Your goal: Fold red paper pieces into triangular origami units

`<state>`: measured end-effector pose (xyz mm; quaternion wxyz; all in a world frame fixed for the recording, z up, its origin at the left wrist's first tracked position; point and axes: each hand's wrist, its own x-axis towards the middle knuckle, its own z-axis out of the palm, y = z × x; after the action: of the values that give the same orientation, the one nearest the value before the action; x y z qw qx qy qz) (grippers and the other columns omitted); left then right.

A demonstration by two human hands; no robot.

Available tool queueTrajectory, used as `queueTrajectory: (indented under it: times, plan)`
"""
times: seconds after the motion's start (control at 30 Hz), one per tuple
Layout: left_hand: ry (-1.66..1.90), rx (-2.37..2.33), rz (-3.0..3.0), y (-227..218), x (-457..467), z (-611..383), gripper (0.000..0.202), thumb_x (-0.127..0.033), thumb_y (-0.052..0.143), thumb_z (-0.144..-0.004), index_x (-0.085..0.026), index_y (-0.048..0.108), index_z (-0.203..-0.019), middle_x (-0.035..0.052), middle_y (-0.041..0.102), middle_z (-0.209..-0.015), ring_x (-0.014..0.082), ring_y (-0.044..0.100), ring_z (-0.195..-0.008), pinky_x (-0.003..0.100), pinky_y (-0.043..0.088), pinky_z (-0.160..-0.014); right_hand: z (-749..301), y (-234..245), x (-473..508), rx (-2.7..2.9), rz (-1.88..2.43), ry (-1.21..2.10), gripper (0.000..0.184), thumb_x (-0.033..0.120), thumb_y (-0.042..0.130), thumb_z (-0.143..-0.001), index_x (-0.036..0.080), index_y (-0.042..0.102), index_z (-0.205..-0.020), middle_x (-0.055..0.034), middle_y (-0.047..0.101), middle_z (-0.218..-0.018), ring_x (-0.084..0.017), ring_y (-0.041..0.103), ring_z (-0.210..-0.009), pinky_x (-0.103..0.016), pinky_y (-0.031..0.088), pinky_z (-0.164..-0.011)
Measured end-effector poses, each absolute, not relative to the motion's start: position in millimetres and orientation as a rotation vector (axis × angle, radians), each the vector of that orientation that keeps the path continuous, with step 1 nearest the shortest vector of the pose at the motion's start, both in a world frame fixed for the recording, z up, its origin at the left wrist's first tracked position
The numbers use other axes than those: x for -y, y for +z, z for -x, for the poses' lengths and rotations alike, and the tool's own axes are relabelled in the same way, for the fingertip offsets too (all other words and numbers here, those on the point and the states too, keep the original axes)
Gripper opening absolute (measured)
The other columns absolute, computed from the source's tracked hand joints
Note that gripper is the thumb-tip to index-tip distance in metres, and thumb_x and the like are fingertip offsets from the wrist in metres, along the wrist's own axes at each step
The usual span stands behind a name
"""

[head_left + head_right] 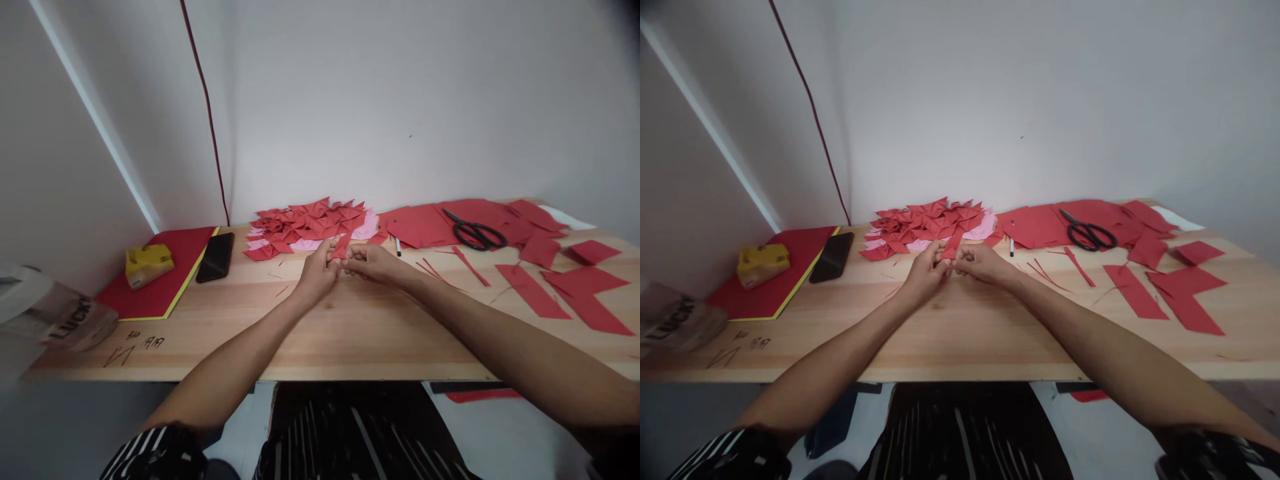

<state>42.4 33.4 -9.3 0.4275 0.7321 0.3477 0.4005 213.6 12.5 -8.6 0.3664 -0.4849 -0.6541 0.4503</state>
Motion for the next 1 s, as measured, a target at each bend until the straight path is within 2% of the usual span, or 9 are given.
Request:
queueTrajectory:
  times: [0.1, 0.3, 0.53, 0.67, 0.77, 0.87, 1.0]
  plan:
    - [1.000, -0.804, -1.816, -9.8, -33.9, -43.1, 0.025, -0.013, 0.053, -0.077, -0.018, 0.055, -0.101, -0.0019, 0.062, -0.069, 0.0127, 0.058, -0.063, 0.023, 0.044, -0.066, -214.3, -8.8, -13.3, 1.703, 1.248, 1.152, 0.025, 0.040, 0.065, -0.075, 0.020, 0.051, -0.074, 0.0027, 0.059, -0.061, -0.006, 0.039, -0.043, -0.021, 0.027, -0.042]
    - [1.024, -0.826, -1.791, -11.7, -34.2, -44.3, 0.027, -0.015, 0.050, -0.080, -0.018, 0.050, -0.107, -0.0075, 0.050, -0.057, 0.0097, 0.048, -0.052, 0.020, 0.038, -0.057, -215.0, -3.3, -10.8, 1.755, 1.239, 1.148, 0.022, 0.040, 0.060, -0.078, 0.020, 0.050, -0.075, 0.0005, 0.061, -0.067, -0.008, 0.043, -0.047, -0.022, 0.029, -0.045]
    - [0.987, -0.837, -1.897, -12.7, -32.9, -41.0, 0.027, -0.020, 0.053, -0.083, -0.018, 0.053, -0.110, -0.0063, 0.053, -0.063, 0.0094, 0.046, -0.054, 0.020, 0.034, -0.056, -215.4, -3.0, -10.7, 1.811, 1.226, 1.041, 0.022, 0.038, 0.062, -0.076, 0.019, 0.052, -0.071, 0.0003, 0.057, -0.065, -0.012, 0.050, -0.059, -0.025, 0.035, -0.056]
    - [0.962, -0.809, -1.889, -12.5, -33.8, -40.9, 0.032, -0.018, 0.057, -0.079, -0.019, 0.053, -0.111, -0.0043, 0.058, -0.070, 0.0096, 0.051, -0.059, 0.020, 0.036, -0.057, -216.1, -3.7, -10.5, 1.825, 1.234, 1.034, 0.023, 0.038, 0.061, -0.076, 0.019, 0.050, -0.069, 0.0010, 0.056, -0.064, -0.012, 0.048, -0.057, -0.025, 0.034, -0.055]
    - [0.942, -0.746, -1.707, -14.2, -35.0, -42.4, 0.036, -0.017, 0.057, -0.077, -0.019, 0.050, -0.112, -0.0056, 0.057, -0.067, 0.0086, 0.050, -0.054, 0.019, 0.037, -0.054, -215.8, -3.2, -10.1, 1.833, 1.237, 1.040, 0.023, 0.038, 0.061, -0.075, 0.019, 0.050, -0.069, 0.0020, 0.054, -0.061, -0.011, 0.047, -0.056, -0.025, 0.033, -0.054]
    - [0.918, -0.723, -1.614, -16.5, -36.2, -42.8, 0.033, -0.021, 0.055, -0.079, -0.019, 0.046, -0.110, -0.0078, 0.053, -0.058, 0.0079, 0.045, -0.044, 0.018, 0.034, -0.047, -215.2, -1.3, -9.6, 1.837, 1.235, 1.070, 0.021, 0.037, 0.059, -0.075, 0.019, 0.050, -0.069, 0.0021, 0.054, -0.061, -0.010, 0.046, -0.053, -0.024, 0.033, -0.052]
    - [0.906, -0.720, -1.579, -17.9, -38.0, -41.5, 0.027, -0.030, 0.050, -0.084, -0.018, 0.043, -0.107, -0.0061, 0.055, -0.058, 0.0083, 0.047, -0.043, 0.019, 0.036, -0.046, -214.8, 0.4, -9.5, 1.828, 1.242, 1.101, 0.018, 0.035, 0.055, -0.076, 0.019, 0.050, -0.070, 0.0021, 0.055, -0.061, -0.009, 0.045, -0.050, -0.023, 0.032, -0.049]
